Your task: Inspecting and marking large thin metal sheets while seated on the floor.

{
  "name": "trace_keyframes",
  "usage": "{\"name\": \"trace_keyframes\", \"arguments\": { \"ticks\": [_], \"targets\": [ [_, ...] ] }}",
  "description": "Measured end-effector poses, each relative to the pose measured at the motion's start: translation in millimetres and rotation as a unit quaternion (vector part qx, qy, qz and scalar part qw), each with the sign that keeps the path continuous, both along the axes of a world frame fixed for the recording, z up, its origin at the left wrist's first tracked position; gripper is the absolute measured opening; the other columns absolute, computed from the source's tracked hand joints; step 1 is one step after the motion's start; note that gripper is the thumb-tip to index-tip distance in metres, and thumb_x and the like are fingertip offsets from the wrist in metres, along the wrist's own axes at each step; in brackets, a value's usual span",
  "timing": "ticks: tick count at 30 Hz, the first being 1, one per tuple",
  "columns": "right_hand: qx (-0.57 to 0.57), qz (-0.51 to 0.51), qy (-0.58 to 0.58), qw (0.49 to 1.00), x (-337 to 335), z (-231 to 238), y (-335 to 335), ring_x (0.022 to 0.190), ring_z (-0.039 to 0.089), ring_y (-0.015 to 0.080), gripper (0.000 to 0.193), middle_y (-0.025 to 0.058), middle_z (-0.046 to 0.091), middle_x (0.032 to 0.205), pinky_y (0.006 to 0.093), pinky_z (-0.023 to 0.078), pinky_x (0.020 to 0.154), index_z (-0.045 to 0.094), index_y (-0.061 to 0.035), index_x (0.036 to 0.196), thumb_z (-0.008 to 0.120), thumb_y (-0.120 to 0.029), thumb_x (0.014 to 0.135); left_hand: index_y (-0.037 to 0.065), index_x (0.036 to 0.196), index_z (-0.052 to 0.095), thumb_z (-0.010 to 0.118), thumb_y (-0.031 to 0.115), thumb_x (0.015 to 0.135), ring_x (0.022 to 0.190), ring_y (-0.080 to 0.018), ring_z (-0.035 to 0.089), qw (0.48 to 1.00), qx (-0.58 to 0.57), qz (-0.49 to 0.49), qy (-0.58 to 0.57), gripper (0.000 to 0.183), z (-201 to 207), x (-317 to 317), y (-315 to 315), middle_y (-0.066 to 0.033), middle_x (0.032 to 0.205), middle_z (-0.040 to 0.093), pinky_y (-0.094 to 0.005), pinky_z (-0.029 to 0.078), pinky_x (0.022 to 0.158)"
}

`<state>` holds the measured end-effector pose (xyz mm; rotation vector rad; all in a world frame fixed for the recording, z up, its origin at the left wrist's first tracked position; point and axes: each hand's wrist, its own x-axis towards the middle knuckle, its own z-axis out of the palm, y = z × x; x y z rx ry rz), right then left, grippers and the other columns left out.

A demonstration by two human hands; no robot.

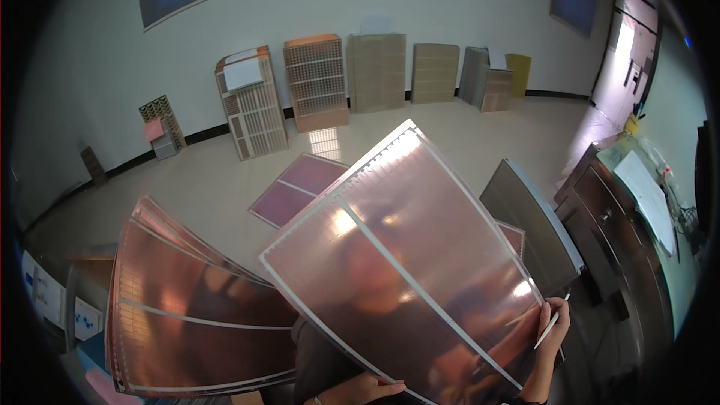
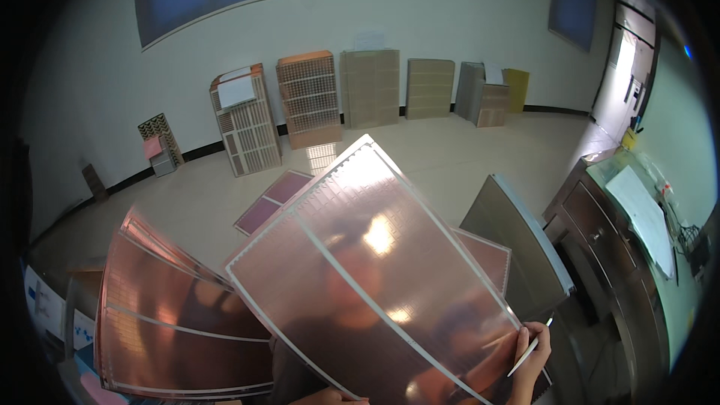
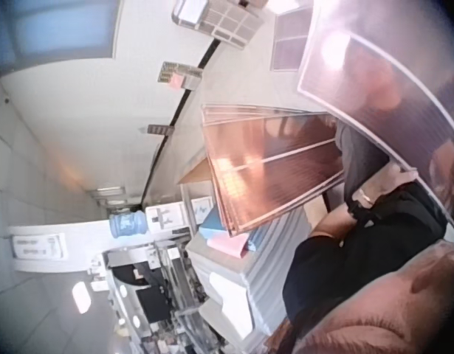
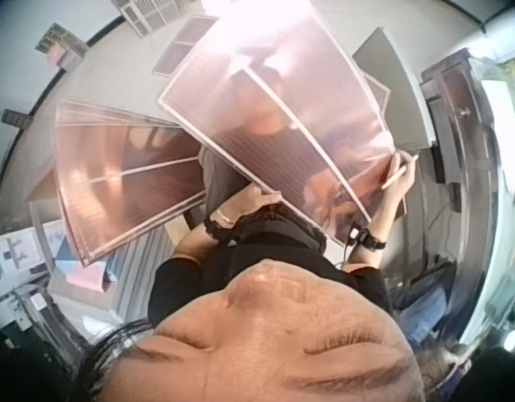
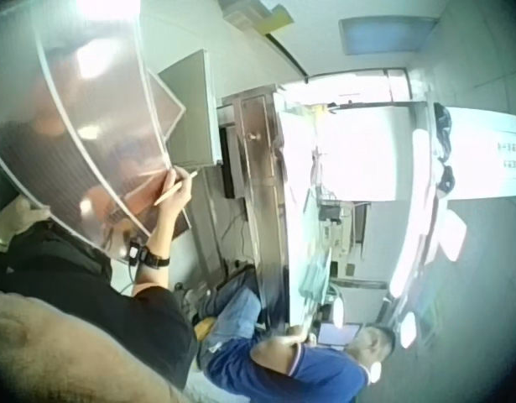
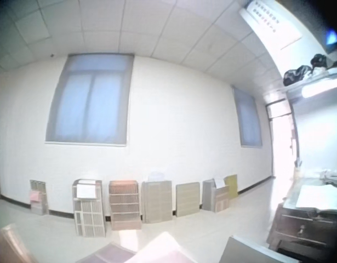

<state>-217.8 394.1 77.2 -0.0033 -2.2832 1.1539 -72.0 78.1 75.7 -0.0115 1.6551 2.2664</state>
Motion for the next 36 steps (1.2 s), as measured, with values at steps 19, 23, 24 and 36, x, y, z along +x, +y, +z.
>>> {"name": "trace_keyframes", "arguments": {
  "ticks": [19,23,24,36],
  "targets": [
    [0.010,0.000,0.027,1.000,11,13,0,0.064,0.047,0.0115,0.010,0.0047,0.051,0.069,0.0235,0.039,0.062,0.054,0.0017,0.081,0.058,-0.008,0.080,-0.004,0.085,0.065,0.058,0.013,0.083,0.074,-0.0138,0.057,0.993,-0.073,-0.070,-0.056,0.018,-4,2,-6,-0.0059,0.076,0.064,-0.0254,0.044,0.069],
    [0.006,0.023,0.005,1.000,8,13,3,0.063,0.046,0.0109,0.014,0.0041,0.051,0.068,0.0234,0.038,0.060,0.054,0.0015,0.081,0.058,-0.012,0.081,-0.003,0.089,0.064,0.058,0.017,0.083,0.078,-0.0144,0.058,0.994,-0.077,-0.068,-0.024,0.022,1,4,-7,-0.0083,0.079,0.065,-0.0255,0.044,0.072],
    [0.009,0.029,0.004,1.000,6,11,6,0.063,0.046,0.0109,0.014,0.0041,0.051,0.068,0.0234,0.038,0.060,0.054,0.0015,0.081,0.058,-0.012,0.081,-0.003,0.091,0.064,0.058,0.018,0.083,0.079,-0.0147,0.058,0.988,-0.121,-0.098,-0.022,0.023,-3,4,-8,-0.0094,0.081,0.065,-0.0257,0.044,0.073],
    [-0.013,0.114,-0.123,0.986,-2,-20,22,0.061,0.046,0.0099,0.019,0.0028,0.052,0.063,0.0236,0.038,0.057,0.053,0.0015,0.074,0.059,-0.014,0.082,0.002,0.116,0.048,0.059,0.006,0.081,0.101,-0.0161,0.053,0.942,0.130,0.308,-0.030,0.037,3,-7,-69,-0.0071,0.109,0.056,-0.0283,0.042,0.084]
  ]
}}
